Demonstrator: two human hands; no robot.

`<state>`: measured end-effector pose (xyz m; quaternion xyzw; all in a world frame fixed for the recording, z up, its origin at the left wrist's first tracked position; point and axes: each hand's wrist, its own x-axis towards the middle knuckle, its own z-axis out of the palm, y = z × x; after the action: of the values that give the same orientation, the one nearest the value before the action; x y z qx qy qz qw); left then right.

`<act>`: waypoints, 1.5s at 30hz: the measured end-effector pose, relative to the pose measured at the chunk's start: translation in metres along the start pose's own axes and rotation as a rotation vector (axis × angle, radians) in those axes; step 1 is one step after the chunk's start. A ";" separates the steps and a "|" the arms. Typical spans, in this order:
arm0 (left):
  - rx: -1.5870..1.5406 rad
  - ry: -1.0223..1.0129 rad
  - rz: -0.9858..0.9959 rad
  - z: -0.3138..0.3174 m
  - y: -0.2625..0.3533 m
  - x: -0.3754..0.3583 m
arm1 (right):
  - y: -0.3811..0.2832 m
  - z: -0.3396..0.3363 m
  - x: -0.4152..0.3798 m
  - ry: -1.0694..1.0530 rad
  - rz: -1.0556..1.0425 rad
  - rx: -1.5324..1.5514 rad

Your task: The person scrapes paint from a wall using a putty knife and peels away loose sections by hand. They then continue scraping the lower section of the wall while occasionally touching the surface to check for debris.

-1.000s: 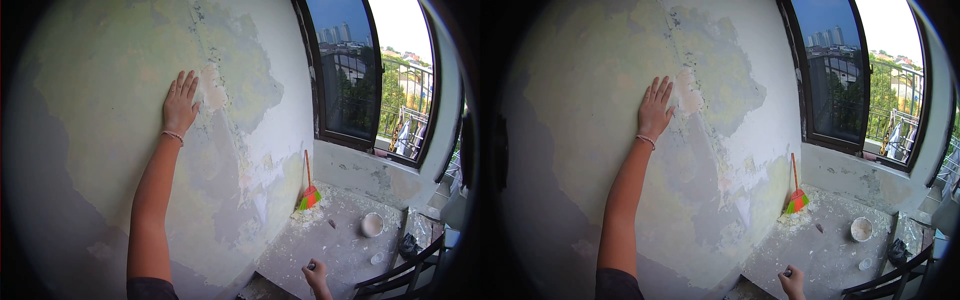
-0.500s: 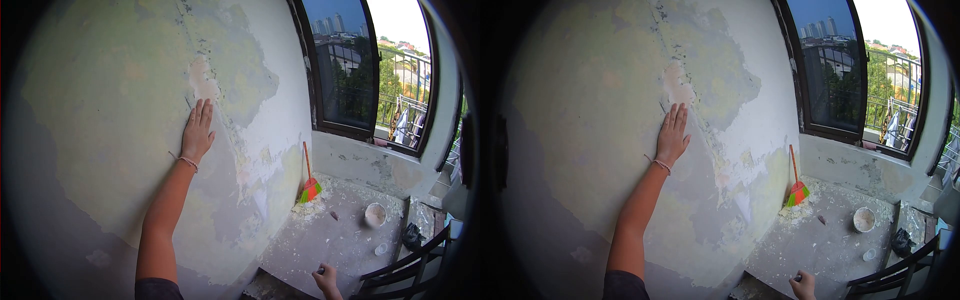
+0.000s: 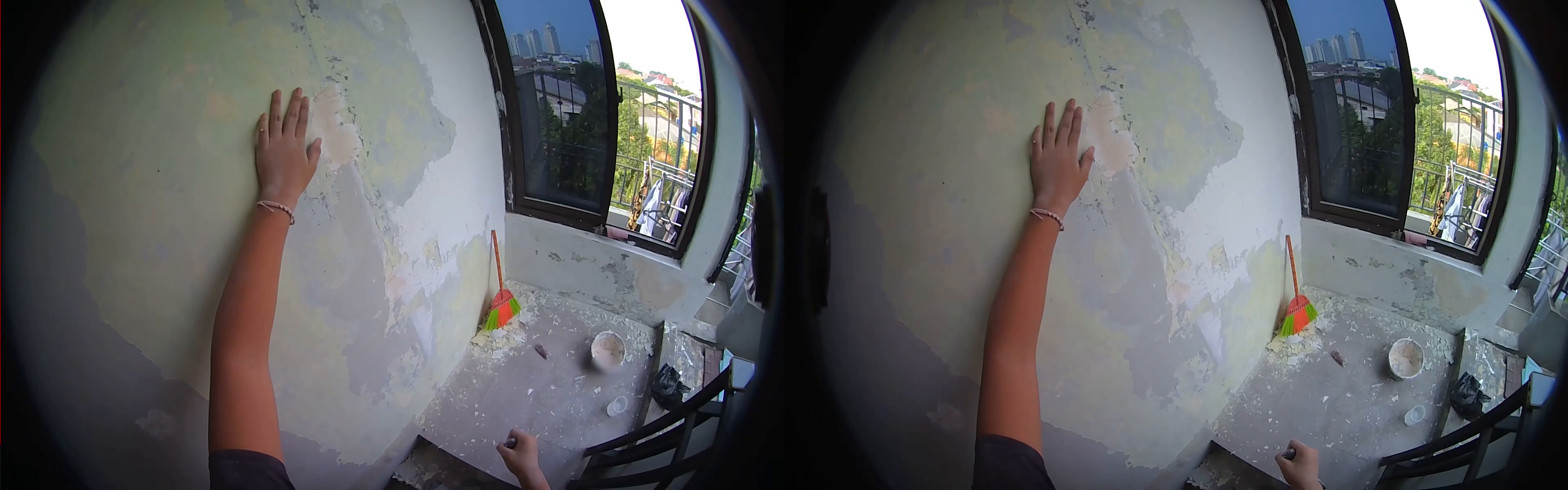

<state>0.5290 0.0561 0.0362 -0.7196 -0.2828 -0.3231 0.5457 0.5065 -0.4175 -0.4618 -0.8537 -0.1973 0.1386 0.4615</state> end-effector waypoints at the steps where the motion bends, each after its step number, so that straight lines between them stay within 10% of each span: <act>1: -0.014 -0.012 0.070 0.001 -0.001 -0.002 | 0.002 0.001 -0.003 0.000 0.007 0.004; 5: -0.052 -0.146 0.732 0.030 0.005 -0.030 | 0.004 0.003 -0.010 -0.025 0.018 -0.015; 11: 0.070 -0.015 -0.073 -0.004 0.001 -0.036 | -0.001 0.008 -0.010 -0.050 0.037 -0.023; 14: -0.001 -0.143 0.694 0.032 0.020 -0.085 | -0.013 0.003 -0.005 -0.042 0.046 -0.044; 25: 0.051 -0.446 1.043 0.015 0.063 -0.429 | -0.018 -0.002 -0.005 -0.135 -0.019 -0.025; 27: -0.151 -0.612 1.032 0.011 0.069 -0.508 | -0.018 0.000 -0.005 -0.150 -0.020 -0.059; 29: -0.561 -1.398 1.134 -0.008 0.070 -0.546 | -0.022 0.003 -0.003 -0.175 -0.014 -0.077; 31: -1.073 -2.023 0.488 0.003 0.076 -0.643 | -0.032 0.010 0.001 -0.208 -0.012 -0.077; 39: -1.581 -1.447 -1.906 -0.107 0.048 -0.763 | -0.129 0.076 0.011 -0.479 -0.831 0.037; 45: -2.095 -0.505 -2.516 -0.143 0.029 -0.709 | -0.256 0.147 0.007 -0.620 -1.476 0.337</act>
<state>0.0805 -0.1283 -0.5016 0.1175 0.3996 0.4542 0.7876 0.3973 -0.1793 -0.3251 -0.3462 -0.8038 0.0569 0.4804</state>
